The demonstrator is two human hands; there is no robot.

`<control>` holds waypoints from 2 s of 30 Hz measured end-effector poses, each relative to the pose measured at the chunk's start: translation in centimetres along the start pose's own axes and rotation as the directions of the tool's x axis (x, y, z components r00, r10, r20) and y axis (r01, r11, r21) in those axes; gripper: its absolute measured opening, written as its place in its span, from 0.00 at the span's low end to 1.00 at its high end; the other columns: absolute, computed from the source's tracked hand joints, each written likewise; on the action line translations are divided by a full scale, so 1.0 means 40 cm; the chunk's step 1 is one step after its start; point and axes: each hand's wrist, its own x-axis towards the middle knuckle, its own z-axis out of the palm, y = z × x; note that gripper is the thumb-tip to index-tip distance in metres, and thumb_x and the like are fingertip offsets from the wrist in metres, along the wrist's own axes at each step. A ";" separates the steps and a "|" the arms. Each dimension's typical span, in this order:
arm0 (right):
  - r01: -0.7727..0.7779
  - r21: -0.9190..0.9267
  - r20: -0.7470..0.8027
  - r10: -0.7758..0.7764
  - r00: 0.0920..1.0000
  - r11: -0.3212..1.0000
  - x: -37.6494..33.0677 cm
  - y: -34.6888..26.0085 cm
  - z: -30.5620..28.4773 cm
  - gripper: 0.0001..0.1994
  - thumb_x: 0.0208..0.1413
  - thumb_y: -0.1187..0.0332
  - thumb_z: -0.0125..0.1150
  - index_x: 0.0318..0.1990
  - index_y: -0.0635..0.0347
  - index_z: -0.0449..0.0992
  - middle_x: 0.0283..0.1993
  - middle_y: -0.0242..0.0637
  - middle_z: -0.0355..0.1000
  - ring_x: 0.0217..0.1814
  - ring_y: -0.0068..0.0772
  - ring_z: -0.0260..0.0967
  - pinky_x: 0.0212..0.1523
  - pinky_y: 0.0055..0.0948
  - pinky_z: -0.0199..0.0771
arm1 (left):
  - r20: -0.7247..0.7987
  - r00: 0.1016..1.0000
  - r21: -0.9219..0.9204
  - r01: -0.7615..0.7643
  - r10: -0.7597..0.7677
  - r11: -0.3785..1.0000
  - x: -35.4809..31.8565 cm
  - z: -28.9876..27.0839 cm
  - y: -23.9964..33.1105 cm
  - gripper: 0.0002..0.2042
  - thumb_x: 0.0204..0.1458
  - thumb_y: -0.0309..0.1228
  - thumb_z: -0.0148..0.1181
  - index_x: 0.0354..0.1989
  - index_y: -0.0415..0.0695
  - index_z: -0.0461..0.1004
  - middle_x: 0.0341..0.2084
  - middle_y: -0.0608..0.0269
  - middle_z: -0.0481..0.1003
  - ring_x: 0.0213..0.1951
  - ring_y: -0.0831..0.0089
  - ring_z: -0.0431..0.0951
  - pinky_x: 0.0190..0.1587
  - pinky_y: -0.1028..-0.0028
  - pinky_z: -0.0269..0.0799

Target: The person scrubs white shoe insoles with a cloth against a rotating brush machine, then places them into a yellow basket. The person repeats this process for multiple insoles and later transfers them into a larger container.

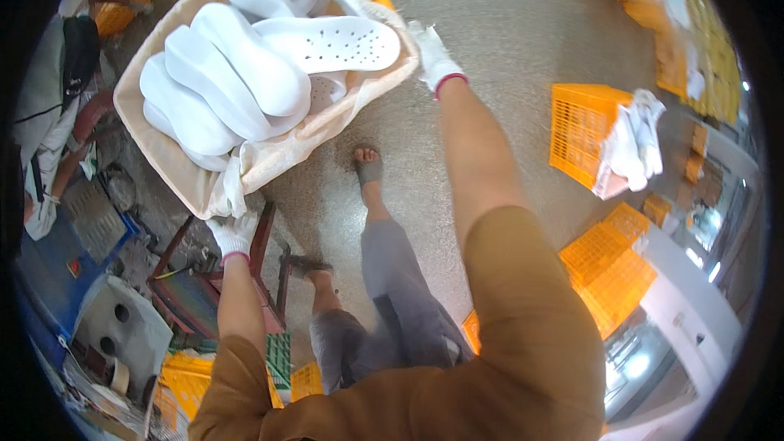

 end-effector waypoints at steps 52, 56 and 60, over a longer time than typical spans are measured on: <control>0.177 -0.967 0.226 -0.297 0.928 -0.183 -0.071 -0.717 -0.371 0.21 0.56 0.50 0.71 0.42 0.57 0.74 0.41 0.52 0.77 0.46 0.54 0.78 0.47 0.47 0.77 | -0.040 0.963 0.802 -0.129 0.268 0.583 -0.587 0.321 0.131 0.23 0.57 0.34 0.69 0.57 0.37 0.72 0.50 0.55 0.80 0.48 0.61 0.83 0.47 0.66 0.81; 0.564 -0.818 0.512 -0.588 0.626 -0.112 -0.050 -0.786 -0.132 0.47 0.50 0.53 0.77 0.73 0.67 0.61 0.66 0.63 0.69 0.71 0.64 0.65 0.71 0.50 0.67 | -0.001 0.876 0.705 -0.342 0.482 0.622 -0.428 0.428 0.287 0.47 0.60 0.42 0.69 0.78 0.33 0.45 0.62 0.46 0.71 0.60 0.61 0.77 0.55 0.63 0.80; 0.533 -0.744 0.668 -0.466 0.580 -0.403 0.113 -0.755 0.198 0.36 0.55 0.52 0.69 0.69 0.58 0.68 0.55 0.57 0.77 0.59 0.58 0.76 0.60 0.51 0.76 | 0.193 0.813 0.795 -0.458 0.550 0.399 -0.130 0.534 0.404 0.38 0.62 0.43 0.65 0.74 0.31 0.59 0.61 0.49 0.75 0.57 0.62 0.78 0.58 0.67 0.75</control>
